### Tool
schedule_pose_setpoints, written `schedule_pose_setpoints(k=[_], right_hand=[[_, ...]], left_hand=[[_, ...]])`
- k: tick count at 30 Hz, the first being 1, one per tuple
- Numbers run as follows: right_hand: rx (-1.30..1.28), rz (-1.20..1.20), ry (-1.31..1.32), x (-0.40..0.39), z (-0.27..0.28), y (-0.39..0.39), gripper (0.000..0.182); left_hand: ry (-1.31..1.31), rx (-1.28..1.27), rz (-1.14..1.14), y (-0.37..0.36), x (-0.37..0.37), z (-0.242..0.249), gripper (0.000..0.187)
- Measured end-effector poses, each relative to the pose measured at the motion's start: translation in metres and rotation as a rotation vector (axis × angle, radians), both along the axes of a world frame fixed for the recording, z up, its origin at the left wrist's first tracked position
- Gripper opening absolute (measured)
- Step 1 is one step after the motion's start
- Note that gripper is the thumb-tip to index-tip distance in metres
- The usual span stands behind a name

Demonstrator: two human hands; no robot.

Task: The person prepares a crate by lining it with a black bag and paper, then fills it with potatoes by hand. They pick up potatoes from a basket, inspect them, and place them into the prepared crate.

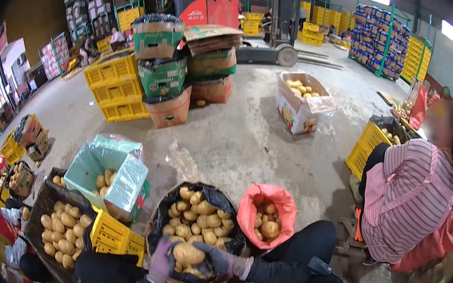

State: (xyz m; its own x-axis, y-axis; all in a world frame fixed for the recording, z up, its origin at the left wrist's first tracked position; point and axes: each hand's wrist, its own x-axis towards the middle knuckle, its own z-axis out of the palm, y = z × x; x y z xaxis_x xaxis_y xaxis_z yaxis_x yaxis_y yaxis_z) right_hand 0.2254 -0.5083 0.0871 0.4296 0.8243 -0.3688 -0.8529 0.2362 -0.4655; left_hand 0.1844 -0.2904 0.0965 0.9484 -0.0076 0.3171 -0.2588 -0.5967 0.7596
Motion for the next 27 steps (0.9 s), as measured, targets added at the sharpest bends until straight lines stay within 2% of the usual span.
schedule_pose_setpoints(k=[2,3,4,5,6,7,8,9,10,12,13,14,15,16,18,19,20,21,22,23,24,26,27], right_hand=[[-0.208,-0.198,-0.108,0.004,0.039,-0.005,0.039],[-0.174,-0.285,-0.147,0.007,0.041,-0.004,0.034],[-0.197,-0.295,-0.295,0.012,0.055,-0.005,0.037],[-0.218,-0.257,-0.430,0.016,0.059,-0.010,0.048],[-0.261,-0.245,-0.627,0.023,0.048,-0.010,0.058],[-0.286,-0.201,-0.665,0.026,0.046,-0.013,0.061],[-0.258,-0.262,-0.650,0.021,0.061,-0.009,0.055],[-0.255,-0.267,-0.532,0.022,0.058,-0.008,0.048],[-0.395,-0.250,-0.577,0.022,0.071,-0.009,0.043],[-0.444,-0.255,-0.504,0.023,0.057,-0.014,0.039],[-0.446,-0.285,-0.545,0.023,0.056,-0.013,0.038],[-0.444,-0.315,-0.593,0.024,0.058,-0.011,0.036],[-0.449,-0.249,-0.508,0.026,0.067,-0.014,0.035],[-0.477,-0.291,-0.612,0.032,0.050,-0.012,0.038],[-0.416,-0.334,-0.511,0.043,0.042,-0.015,0.045],[-0.384,-0.399,-0.411,0.047,0.038,-0.020,0.052],[-0.396,-0.441,-0.420,0.055,0.032,-0.025,0.050],[-0.370,-0.481,-0.397,0.064,0.029,-0.030,0.048],[-0.347,-0.519,-0.370,0.068,0.026,-0.035,0.046],[-0.349,-0.528,-0.358,0.070,0.027,-0.038,0.046],[-0.322,-0.554,-0.357,0.071,0.031,-0.041,0.045],[-0.300,-0.583,-0.348,0.072,0.033,-0.044,0.043],[-0.236,-0.551,-0.340,0.072,0.032,-0.044,0.043]], left_hand=[[0.113,-0.155,0.090,0.008,0.005,-0.012,0.035],[0.251,-0.428,-0.046,0.009,0.006,-0.001,0.042],[0.609,-0.900,-0.007,0.000,0.008,0.022,0.048],[0.688,-1.003,-0.108,-0.006,0.008,0.037,0.055],[0.665,-1.043,-0.189,-0.017,0.002,0.052,0.062],[0.493,-0.758,-0.299,-0.016,0.005,0.039,0.069],[0.704,-0.917,-0.175,-0.023,0.002,0.058,0.073],[0.664,-0.976,-0.171,-0.024,0.004,0.058,0.073],[0.744,-0.982,-0.154,-0.022,0.005,0.065,0.079],[0.566,-1.004,-0.162,-0.027,0.004,0.057,0.080],[0.581,-1.006,-0.150,-0.029,0.003,0.053,0.080],[0.512,-0.953,-0.152,-0.030,0.003,0.048,0.076],[0.432,-0.894,-0.148,-0.027,0.004,0.047,0.072],[0.427,-0.884,-0.123,-0.020,0.006,0.050,0.072],[0.465,-1.002,0.072,-0.006,0.007,0.060,0.061],[0.219,-1.310,0.039,0.005,0.009,0.061,0.053],[0.236,-1.300,0.105,0.043,0.012,0.048,0.050],[0.068,-1.382,0.189,0.058,0.019,0.067,0.048],[-0.111,-1.304,0.226,0.085,0.027,0.075,0.051],[-0.248,-1.425,0.306,0.093,0.029,0.102,0.048],[-0.252,-1.576,0.114,0.098,0.026,0.117,0.040],[-0.172,-0.860,0.480,0.080,0.051,0.089,0.034],[-0.011,-0.758,0.270,0.075,0.059,0.055,0.031]])
